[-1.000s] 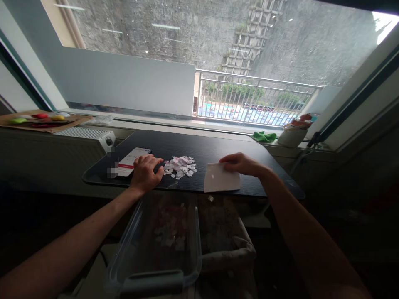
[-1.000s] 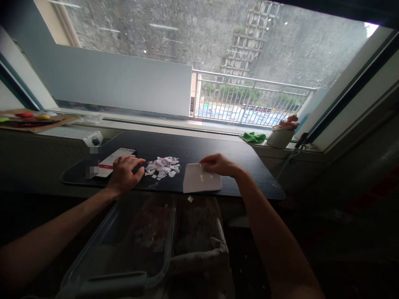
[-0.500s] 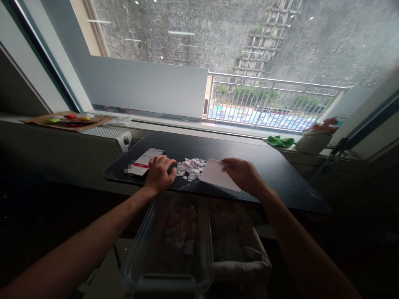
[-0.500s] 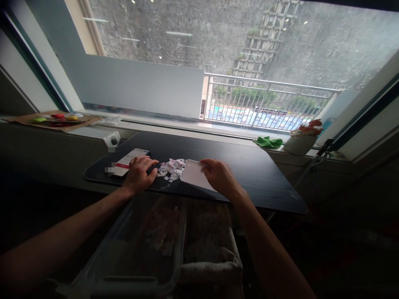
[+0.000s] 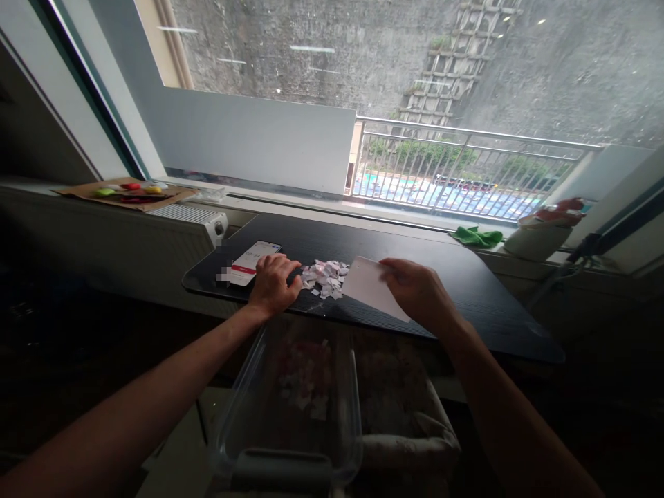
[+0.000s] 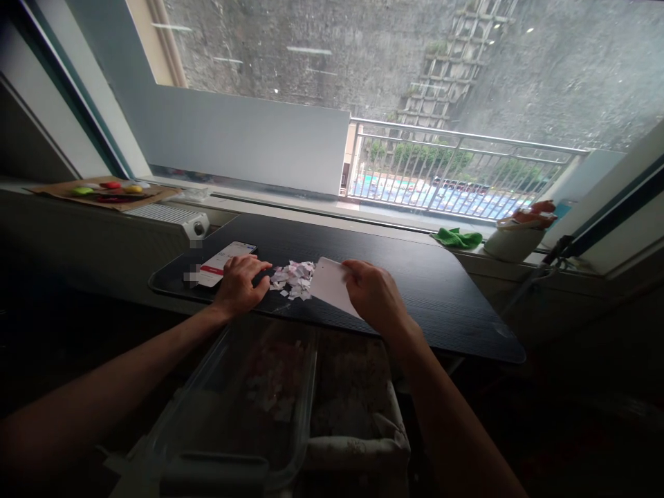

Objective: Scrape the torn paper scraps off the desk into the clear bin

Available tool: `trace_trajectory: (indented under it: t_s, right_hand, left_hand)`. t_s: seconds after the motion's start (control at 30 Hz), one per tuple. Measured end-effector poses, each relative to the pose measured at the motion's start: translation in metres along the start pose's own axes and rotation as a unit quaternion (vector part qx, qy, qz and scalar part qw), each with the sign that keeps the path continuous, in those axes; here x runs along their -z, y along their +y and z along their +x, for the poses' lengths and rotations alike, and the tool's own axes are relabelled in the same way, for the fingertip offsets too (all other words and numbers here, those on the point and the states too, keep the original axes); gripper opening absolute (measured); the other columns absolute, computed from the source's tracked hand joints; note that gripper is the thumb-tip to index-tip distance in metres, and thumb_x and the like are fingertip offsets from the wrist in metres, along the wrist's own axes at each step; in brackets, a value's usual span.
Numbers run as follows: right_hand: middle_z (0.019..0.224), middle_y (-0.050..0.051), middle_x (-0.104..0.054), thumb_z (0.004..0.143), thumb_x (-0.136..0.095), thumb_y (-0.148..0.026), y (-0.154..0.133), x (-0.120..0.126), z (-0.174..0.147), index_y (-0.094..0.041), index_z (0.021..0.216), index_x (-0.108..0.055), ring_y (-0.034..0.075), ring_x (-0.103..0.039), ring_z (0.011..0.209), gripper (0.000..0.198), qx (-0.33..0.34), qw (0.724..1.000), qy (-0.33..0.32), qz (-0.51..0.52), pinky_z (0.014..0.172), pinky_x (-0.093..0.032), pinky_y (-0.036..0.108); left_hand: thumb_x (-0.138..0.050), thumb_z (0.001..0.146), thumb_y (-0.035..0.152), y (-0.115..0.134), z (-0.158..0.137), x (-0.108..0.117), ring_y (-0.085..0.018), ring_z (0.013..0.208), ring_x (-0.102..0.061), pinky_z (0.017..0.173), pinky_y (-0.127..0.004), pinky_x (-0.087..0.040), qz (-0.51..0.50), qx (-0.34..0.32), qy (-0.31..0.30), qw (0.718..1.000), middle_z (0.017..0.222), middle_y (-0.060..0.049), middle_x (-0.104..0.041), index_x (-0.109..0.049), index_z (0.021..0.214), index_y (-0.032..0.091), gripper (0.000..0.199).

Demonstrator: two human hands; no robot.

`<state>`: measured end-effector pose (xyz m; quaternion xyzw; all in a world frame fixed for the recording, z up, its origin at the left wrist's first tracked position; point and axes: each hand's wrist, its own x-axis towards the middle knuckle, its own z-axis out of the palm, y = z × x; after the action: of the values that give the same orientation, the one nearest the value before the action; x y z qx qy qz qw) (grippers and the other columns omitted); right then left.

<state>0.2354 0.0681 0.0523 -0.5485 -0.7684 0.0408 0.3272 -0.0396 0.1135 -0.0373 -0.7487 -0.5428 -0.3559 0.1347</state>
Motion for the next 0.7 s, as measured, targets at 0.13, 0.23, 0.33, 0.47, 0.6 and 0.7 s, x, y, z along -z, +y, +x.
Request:
trace_trajectory:
  t_s: [0.13,0.23,0.33,0.47,0.6,0.7]
  right_hand:
    - [0.099,0.007,-0.077,0.083,-0.052,-0.017,0.003,0.006,0.002,-0.018,0.110,-0.073,0.022,-0.070,0.087,0.034,-0.040,0.999,-0.011,-0.033,0.078,-0.050,0.030]
    - [0.094,0.007,-0.077,0.082,-0.053,-0.018,0.006,0.011,-0.003,-0.019,0.107,-0.074,0.023,-0.070,0.085,0.032,-0.044,0.998,-0.026,-0.045,0.078,-0.050,0.030]
    - [0.092,0.005,-0.077,0.081,-0.054,-0.020,0.006,0.013,-0.006,-0.021,0.105,-0.074,0.022,-0.070,0.083,0.031,-0.030,0.999,-0.001,-0.033,0.078,-0.050,0.029]
    - [0.095,0.004,-0.077,0.080,-0.054,-0.017,0.001,0.005,-0.003,-0.022,0.106,-0.074,0.021,-0.069,0.081,0.032,-0.008,1.000,-0.008,0.001,0.075,-0.051,0.029]
    - [0.096,0.004,-0.077,0.080,-0.053,-0.015,-0.003,0.001,-0.002,-0.022,0.104,-0.074,0.021,-0.070,0.086,0.033,0.002,1.000,-0.024,0.007,0.078,-0.051,0.029]
    - [0.094,0.004,-0.077,0.080,-0.055,-0.017,-0.003,0.010,-0.007,-0.022,0.101,-0.075,0.022,-0.070,0.084,0.030,0.001,0.999,-0.033,-0.006,0.079,-0.051,0.030]
  left_hand:
    - [-0.050,0.081,0.029,0.001,0.000,0.001,-0.030,0.112,-0.055,0.103,-0.048,-0.036,-0.002,0.003,-0.004,1.000,0.096,-0.008,-0.068,-0.067,0.098,0.020,0.026]
    - [-0.049,0.081,0.029,0.001,0.000,0.002,-0.030,0.112,-0.054,0.104,-0.050,-0.035,-0.002,0.004,-0.010,1.000,0.097,-0.009,-0.068,-0.068,0.099,0.019,0.027]
    - [-0.049,0.081,0.029,0.002,0.001,0.003,-0.031,0.113,-0.054,0.104,-0.051,-0.035,-0.003,0.008,-0.015,1.000,0.098,-0.010,-0.068,-0.068,0.099,0.019,0.027]
    - [-0.050,0.081,0.029,0.002,0.001,0.003,-0.031,0.112,-0.054,0.103,-0.050,-0.036,-0.005,0.012,-0.019,1.000,0.098,-0.009,-0.068,-0.068,0.099,0.020,0.027]
    - [-0.050,0.081,0.029,0.003,0.001,0.004,-0.031,0.112,-0.053,0.103,-0.050,-0.035,-0.008,0.014,-0.024,1.000,0.096,-0.009,-0.067,-0.068,0.100,0.021,0.027]
    - [-0.050,0.081,0.028,0.004,0.001,0.005,-0.032,0.113,-0.053,0.104,-0.051,-0.034,-0.008,0.017,-0.025,1.000,0.097,-0.010,-0.067,-0.068,0.100,0.019,0.028]
